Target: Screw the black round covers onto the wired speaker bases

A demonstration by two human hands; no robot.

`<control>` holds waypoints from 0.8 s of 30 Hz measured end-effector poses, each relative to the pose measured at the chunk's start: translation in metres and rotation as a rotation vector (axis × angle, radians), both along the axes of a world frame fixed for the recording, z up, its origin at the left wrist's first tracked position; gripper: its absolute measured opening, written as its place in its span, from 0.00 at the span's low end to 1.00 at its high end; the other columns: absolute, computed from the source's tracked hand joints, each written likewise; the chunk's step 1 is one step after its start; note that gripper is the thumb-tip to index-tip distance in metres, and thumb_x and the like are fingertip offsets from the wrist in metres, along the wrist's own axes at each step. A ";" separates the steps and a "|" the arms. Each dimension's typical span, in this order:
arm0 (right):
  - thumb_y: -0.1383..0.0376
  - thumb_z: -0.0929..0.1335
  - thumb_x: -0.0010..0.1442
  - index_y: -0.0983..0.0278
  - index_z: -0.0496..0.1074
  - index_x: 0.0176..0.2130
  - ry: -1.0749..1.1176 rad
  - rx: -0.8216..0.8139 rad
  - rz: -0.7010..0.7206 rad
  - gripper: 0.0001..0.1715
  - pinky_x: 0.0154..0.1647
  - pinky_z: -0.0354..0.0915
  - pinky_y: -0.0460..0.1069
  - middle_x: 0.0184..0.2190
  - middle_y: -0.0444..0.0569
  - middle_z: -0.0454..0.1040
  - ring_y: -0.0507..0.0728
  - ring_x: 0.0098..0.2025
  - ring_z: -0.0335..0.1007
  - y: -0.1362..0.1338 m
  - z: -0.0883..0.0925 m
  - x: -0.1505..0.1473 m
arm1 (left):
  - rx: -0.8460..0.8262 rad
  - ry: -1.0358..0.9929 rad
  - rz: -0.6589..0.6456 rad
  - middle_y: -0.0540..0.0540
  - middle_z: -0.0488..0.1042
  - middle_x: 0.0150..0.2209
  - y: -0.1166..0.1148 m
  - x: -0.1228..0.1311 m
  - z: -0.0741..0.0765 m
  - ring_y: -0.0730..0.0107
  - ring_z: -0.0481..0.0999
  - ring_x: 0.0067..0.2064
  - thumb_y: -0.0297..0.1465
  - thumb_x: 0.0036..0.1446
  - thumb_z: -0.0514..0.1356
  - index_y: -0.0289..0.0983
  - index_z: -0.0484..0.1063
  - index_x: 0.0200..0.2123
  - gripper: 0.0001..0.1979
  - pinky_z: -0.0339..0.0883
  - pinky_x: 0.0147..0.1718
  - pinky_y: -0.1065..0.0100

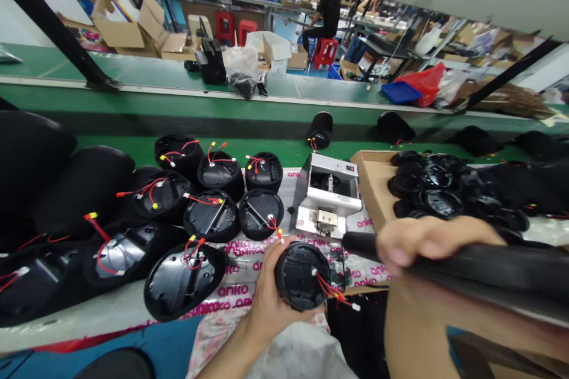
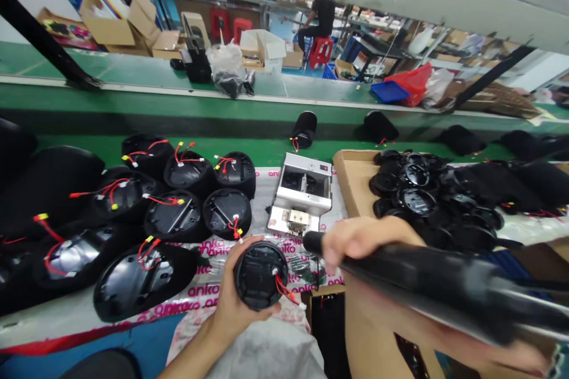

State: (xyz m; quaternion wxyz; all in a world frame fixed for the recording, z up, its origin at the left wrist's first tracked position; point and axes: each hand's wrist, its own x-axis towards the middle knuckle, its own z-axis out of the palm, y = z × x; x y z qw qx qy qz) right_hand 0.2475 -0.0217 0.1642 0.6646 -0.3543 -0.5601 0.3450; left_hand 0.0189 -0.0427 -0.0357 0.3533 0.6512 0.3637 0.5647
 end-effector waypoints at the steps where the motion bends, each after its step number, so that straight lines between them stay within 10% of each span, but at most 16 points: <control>1: 0.26 0.71 0.64 0.60 0.88 0.38 0.015 0.089 -0.061 0.42 0.22 0.70 0.55 0.24 0.50 0.78 0.59 0.22 0.74 0.009 -0.007 -0.015 | -0.005 -0.008 -0.001 0.32 0.77 0.67 0.000 0.000 -0.001 0.37 0.81 0.68 0.54 0.46 0.85 0.45 0.63 0.77 0.61 0.76 0.68 0.41; 10: 0.21 0.60 0.65 0.61 0.86 0.39 0.137 0.156 -0.048 0.52 0.12 0.58 0.51 0.21 0.48 0.77 0.57 0.13 0.67 0.054 -0.067 -0.040 | -0.027 -0.066 -0.024 0.32 0.77 0.69 -0.002 -0.002 -0.012 0.36 0.81 0.68 0.52 0.43 0.87 0.45 0.65 0.76 0.62 0.76 0.68 0.40; 16: 0.17 0.61 0.61 0.61 0.89 0.42 0.126 -0.015 0.132 0.57 0.11 0.60 0.51 0.27 0.52 0.84 0.56 0.12 0.69 0.045 -0.046 -0.012 | -0.026 -0.073 -0.016 0.32 0.78 0.67 0.001 0.000 -0.005 0.38 0.82 0.67 0.56 0.44 0.85 0.45 0.66 0.76 0.61 0.78 0.67 0.42; 24: 0.19 0.64 0.61 0.60 0.87 0.36 0.094 0.120 -0.132 0.52 0.17 0.65 0.53 0.23 0.49 0.76 0.57 0.19 0.70 0.027 -0.034 -0.034 | -0.006 -0.076 -0.014 0.32 0.78 0.67 0.001 0.000 -0.003 0.38 0.82 0.67 0.53 0.45 0.86 0.44 0.64 0.77 0.62 0.79 0.67 0.43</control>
